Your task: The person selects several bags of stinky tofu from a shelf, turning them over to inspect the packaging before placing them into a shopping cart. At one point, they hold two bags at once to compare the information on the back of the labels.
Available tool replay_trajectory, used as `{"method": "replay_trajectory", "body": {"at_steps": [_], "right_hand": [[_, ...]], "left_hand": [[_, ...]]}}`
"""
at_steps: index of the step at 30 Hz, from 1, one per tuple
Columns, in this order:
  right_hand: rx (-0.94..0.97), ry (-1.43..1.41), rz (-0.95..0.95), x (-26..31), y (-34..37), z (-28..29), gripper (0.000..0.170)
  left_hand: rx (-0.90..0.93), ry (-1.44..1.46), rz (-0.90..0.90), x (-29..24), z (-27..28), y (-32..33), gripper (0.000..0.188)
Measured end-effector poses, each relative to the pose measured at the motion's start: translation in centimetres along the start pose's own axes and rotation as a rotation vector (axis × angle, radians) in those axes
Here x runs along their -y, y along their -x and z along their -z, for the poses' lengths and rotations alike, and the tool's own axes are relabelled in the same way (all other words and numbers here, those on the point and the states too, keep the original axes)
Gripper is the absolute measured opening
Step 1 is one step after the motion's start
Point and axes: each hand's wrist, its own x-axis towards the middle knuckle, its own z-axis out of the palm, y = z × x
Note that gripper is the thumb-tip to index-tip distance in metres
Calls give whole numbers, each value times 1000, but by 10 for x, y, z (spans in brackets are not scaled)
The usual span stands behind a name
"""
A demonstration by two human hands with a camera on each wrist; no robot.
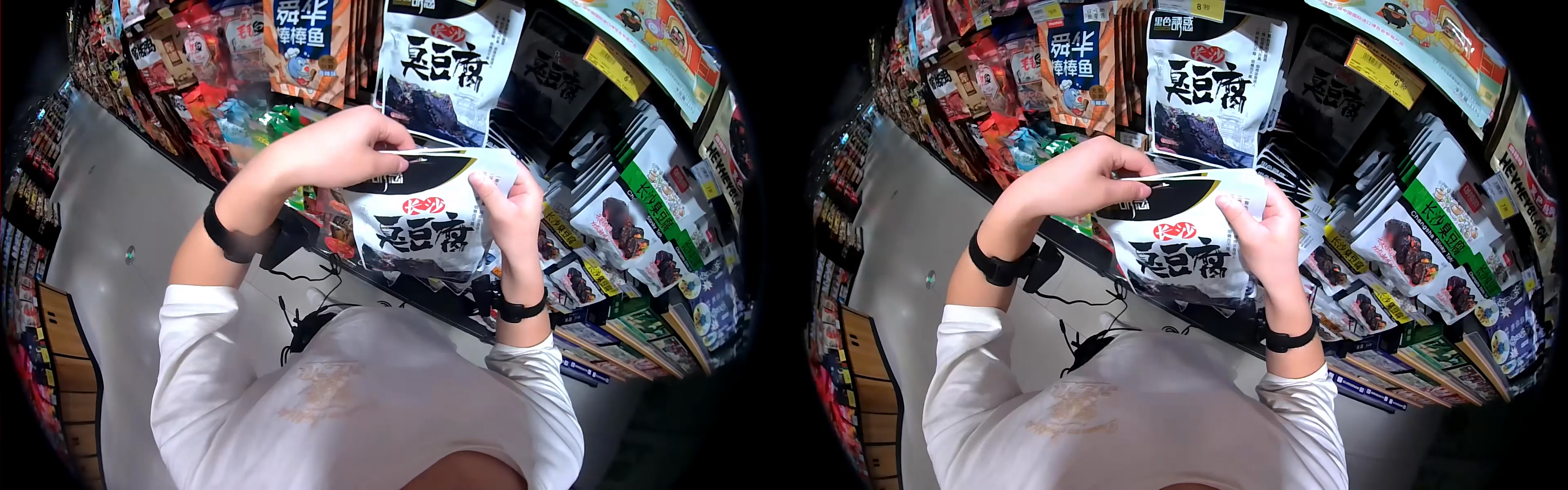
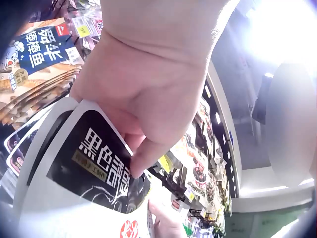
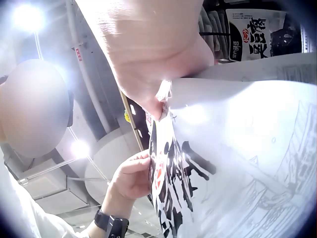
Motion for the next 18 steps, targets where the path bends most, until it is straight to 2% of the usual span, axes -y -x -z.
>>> {"method": "replay_trajectory", "body": {"at_steps": [2,4,6,8,10,11,13,14,15,16,17,18], "right_hand": [[18,9,-17,0,1,-2,21],[17,-26,-13,2,1,-3,22],[41,-61,-101,4,0,-1,23],[79,-46,-123,8,0,5,23],[133,1,-172,7,-1,13,27],[126,-2,-170,9,-2,10,27],[12,41,116,17,0,1,31],[35,134,200,23,1,2,36],[51,435,392,26,-4,9,37],[68,739,579,29,-8,15,38],[146,715,513,36,-8,14,37],[165,747,557,32,-11,16,31]], "left_hand": [[107,125,151,-3,1,1,17],[115,112,178,-12,2,1,17],[146,139,313,-29,7,3,16],[130,143,303,-21,0,1,13],[100,108,185,-13,-5,-2,11],[96,123,186,-13,-7,-3,10],[89,70,166,-16,-7,-6,10],[76,22,149,-18,-8,-7,10],[98,77,298,-38,-2,-7,10],[77,60,275,-32,-4,-9,9],[56,42,195,-23,-7,-10,9],[35,25,113,-19,-9,-12,10]]}}
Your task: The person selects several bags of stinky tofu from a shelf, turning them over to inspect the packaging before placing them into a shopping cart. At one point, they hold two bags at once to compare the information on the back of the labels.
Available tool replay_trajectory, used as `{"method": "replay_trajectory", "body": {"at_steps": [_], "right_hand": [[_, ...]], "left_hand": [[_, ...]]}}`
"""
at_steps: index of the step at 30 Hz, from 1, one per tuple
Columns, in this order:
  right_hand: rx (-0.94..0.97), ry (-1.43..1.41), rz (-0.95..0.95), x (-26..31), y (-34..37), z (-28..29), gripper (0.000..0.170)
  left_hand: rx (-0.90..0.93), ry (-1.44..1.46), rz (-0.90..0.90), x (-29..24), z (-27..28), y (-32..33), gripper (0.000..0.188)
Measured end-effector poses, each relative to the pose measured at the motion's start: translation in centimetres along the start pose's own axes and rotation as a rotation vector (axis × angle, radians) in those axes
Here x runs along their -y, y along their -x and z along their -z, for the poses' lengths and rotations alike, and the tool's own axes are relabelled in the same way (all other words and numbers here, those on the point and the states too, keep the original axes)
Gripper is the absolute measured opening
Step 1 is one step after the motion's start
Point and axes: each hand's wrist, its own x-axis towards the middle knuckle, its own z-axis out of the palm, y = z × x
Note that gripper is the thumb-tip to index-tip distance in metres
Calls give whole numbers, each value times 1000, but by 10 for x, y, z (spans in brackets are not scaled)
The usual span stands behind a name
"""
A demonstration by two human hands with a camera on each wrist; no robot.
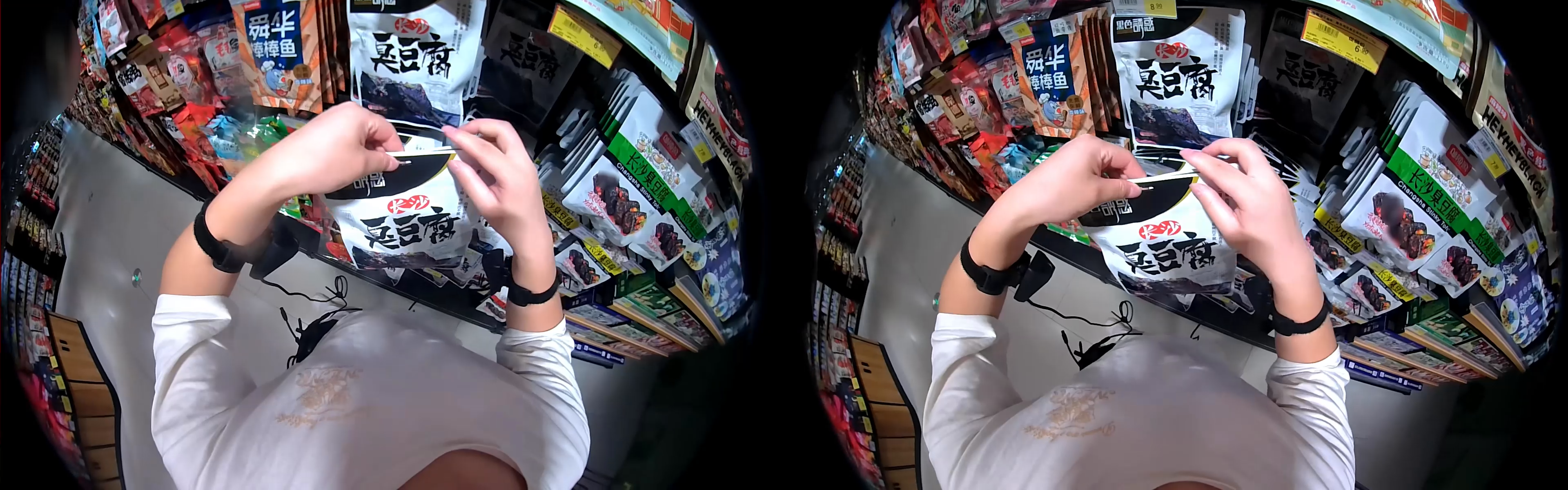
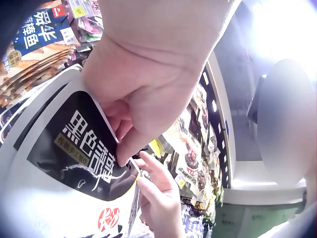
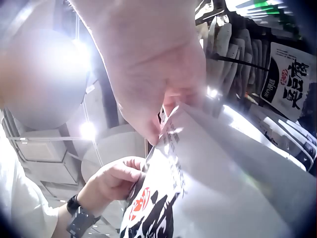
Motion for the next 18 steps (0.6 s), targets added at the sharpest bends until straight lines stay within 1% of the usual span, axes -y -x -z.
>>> {"method": "replay_trajectory", "body": {"at_steps": [2,3,5,6,8,9,10,12,14,17,18], "right_hand": [[88,184,160,-6,-7,5,25],[78,187,154,-6,-11,7,25],[178,219,212,-6,-16,10,21],[168,223,212,-3,-19,10,21],[249,139,81,2,-23,10,21],[238,100,123,0,-26,9,20],[224,101,125,-1,-28,9,20],[298,109,145,-2,-32,9,19],[289,118,168,-5,-34,7,17],[247,127,217,-3,-36,8,18],[118,73,127,3,-36,10,22]], "left_hand": [[12,-16,12,-5,0,-1,10],[9,-28,24,-9,0,-1,11],[13,-55,22,-11,2,-2,11],[8,-75,25,-12,4,-2,12],[4,-98,5,-15,9,-2,12],[16,-101,-9,-15,12,-3,12],[30,-102,-21,-15,14,-3,12],[21,-111,-8,-16,16,-5,12],[25,-124,-59,-17,19,-5,12],[34,-106,-47,-19,23,-4,13],[39,-83,-31,-20,24,-5,13]]}}
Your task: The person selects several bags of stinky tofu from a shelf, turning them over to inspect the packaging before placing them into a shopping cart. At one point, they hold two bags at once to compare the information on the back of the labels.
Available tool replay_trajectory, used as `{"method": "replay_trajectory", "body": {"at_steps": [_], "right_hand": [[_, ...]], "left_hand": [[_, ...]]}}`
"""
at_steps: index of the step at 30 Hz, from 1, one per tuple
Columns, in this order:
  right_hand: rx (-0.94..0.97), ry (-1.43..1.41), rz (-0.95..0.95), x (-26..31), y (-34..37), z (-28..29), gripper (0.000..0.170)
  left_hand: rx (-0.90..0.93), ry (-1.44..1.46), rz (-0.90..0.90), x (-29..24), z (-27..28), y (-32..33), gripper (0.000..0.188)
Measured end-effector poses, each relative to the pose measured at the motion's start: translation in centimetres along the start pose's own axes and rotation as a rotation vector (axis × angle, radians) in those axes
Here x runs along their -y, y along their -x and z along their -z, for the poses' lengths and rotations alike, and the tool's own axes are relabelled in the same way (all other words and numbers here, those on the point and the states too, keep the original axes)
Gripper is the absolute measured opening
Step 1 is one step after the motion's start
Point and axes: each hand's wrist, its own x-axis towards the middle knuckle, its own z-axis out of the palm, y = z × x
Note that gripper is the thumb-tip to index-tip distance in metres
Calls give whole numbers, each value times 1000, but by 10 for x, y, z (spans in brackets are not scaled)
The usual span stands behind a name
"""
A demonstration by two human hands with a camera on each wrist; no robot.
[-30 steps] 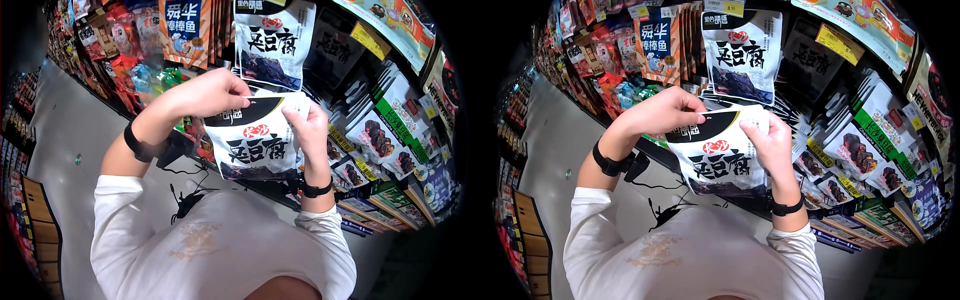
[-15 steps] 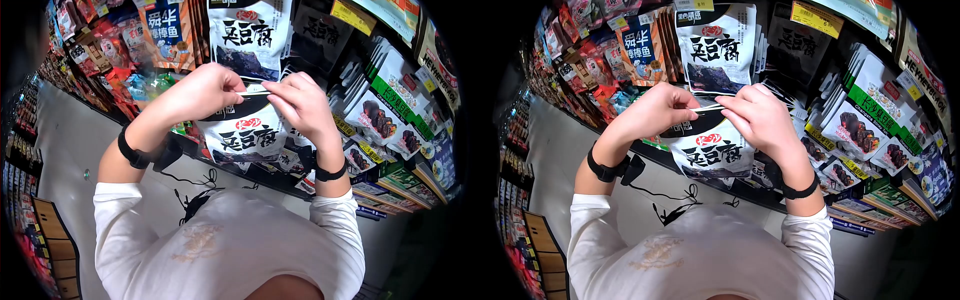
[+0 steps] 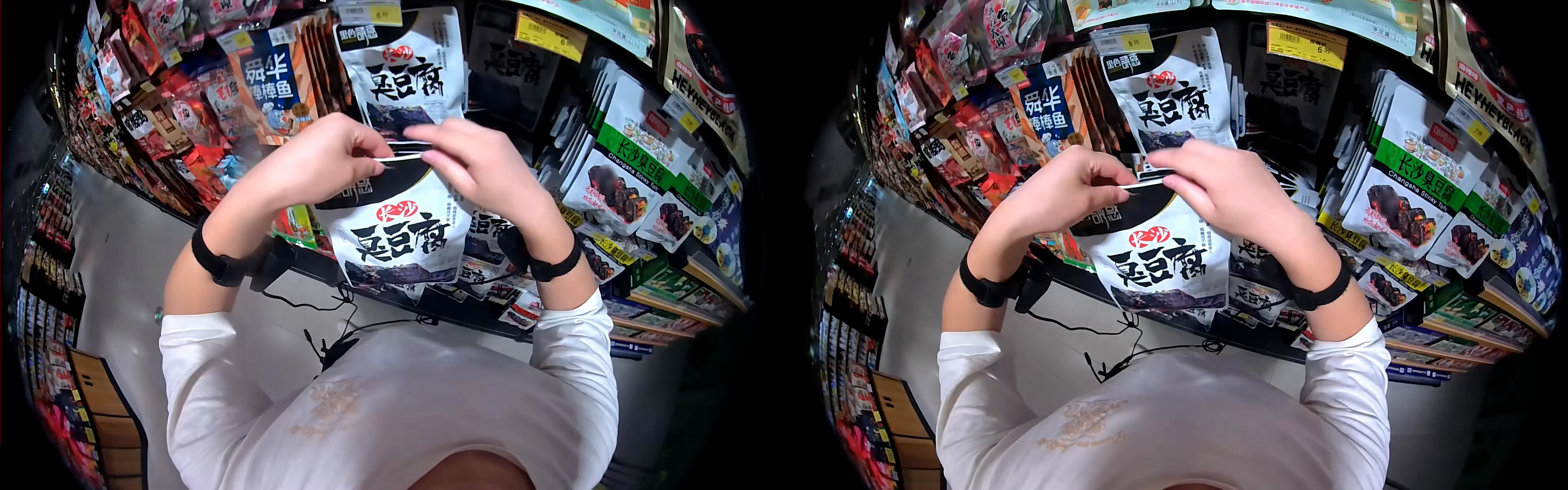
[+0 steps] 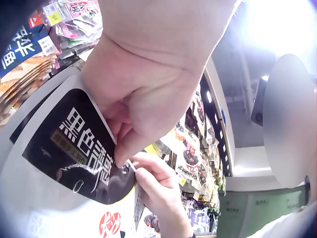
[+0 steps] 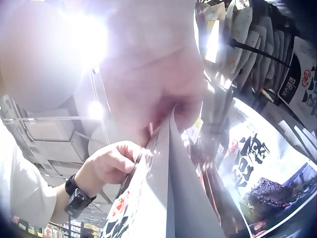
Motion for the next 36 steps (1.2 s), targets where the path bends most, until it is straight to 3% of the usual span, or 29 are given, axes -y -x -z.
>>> {"method": "replay_trajectory", "body": {"at_steps": [2,4,5,6,10,13,21,23,26,30,32,34,36], "right_hand": [[-287,-141,-175,-10,7,-6,34],[-411,-519,-484,-10,16,-20,37],[-444,-712,-525,-11,20,-28,37],[-508,-799,-525,-15,23,-42,37],[-471,-648,-566,-19,33,-61,35],[-531,-468,-448,-16,32,-63,34],[-477,-434,-389,-21,29,-59,37],[-496,-705,-420,-30,33,-62,35],[-592,-849,-528,-35,43,-72,34],[-671,-911,-453,-42,51,-94,30],[-638,-945,-468,-38,52,-90,23],[-457,-1156,-626,-33,51,-82,15],[-450,-1163,-619,-28,52,-84,11]], "left_hand": [[-5,-23,56,-9,4,2,13],[-72,69,117,-6,7,2,13],[-82,74,118,-4,7,1,13],[-80,73,118,-4,7,1,13],[-79,55,117,-6,6,-5,13],[-85,34,117,-5,4,-7,13],[-111,22,97,-5,6,-8,12],[-113,16,110,-7,6,-6,12],[-107,-19,73,5,4,-9,10],[-52,-57,58,11,1,-8,7],[-13,-49,73,14,2,-6,6],[26,-41,92,16,4,-6,6],[80,-22,64,17,8,-5,8]]}}
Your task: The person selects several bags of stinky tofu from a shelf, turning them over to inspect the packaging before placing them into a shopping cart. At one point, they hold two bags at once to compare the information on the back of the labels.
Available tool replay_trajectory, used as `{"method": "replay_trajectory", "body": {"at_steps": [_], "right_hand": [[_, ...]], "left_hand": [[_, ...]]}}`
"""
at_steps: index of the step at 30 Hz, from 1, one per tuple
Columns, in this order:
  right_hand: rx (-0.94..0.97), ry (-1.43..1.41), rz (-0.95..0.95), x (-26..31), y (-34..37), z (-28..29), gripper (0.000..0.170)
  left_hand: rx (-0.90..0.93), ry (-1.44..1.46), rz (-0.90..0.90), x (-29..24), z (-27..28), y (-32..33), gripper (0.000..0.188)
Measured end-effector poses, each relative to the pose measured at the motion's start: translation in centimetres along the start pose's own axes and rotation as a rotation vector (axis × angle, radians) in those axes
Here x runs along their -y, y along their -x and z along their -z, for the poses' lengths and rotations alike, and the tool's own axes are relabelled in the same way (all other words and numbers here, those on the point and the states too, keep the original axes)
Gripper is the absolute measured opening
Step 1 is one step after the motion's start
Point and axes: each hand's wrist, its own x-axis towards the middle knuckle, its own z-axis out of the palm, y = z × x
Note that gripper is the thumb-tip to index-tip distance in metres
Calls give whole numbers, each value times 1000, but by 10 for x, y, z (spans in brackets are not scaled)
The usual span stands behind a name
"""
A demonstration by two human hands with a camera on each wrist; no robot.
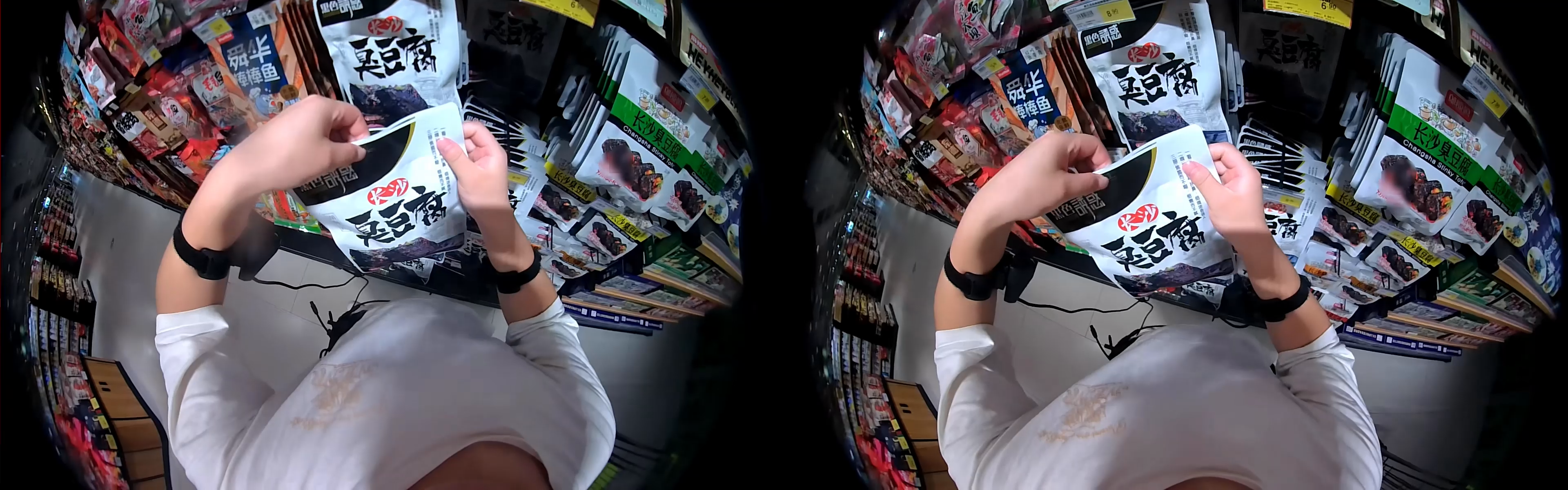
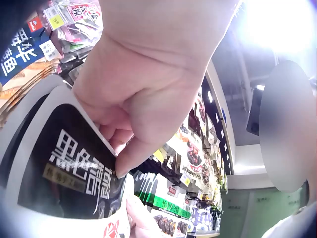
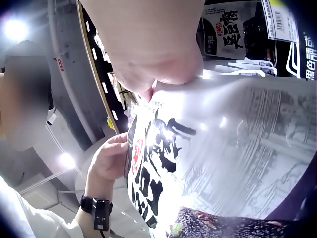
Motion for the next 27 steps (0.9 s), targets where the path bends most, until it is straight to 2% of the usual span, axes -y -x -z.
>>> {"method": "replay_trajectory", "body": {"at_steps": [4,6,8,9,12,14,17,20,22,27], "right_hand": [[-25,50,71,7,8,-10,13],[-25,90,60,11,11,-11,13],[-10,94,47,13,13,-10,13],[-32,123,74,12,14,-10,13],[-53,169,101,13,17,-11,14],[-55,186,129,15,18,-11,14],[-61,200,128,19,18,-14,14],[-65,198,141,22,19,-15,14],[-62,198,132,22,19,-14,14],[-61,233,75,25,22,-17,13]], "left_hand": [[68,-79,72,-2,5,1,13],[97,-1,58,4,3,-1,16],[241,53,51,11,4,-7,18],[250,41,66,14,5,-8,19],[194,156,41,17,9,-9,8],[135,252,17,14,9,-4,13],[149,184,-47,14,12,-1,15],[181,184,67,6,11,5,16],[186,372,104,14,7,3,14],[180,86,6,6,6,8,12]]}}
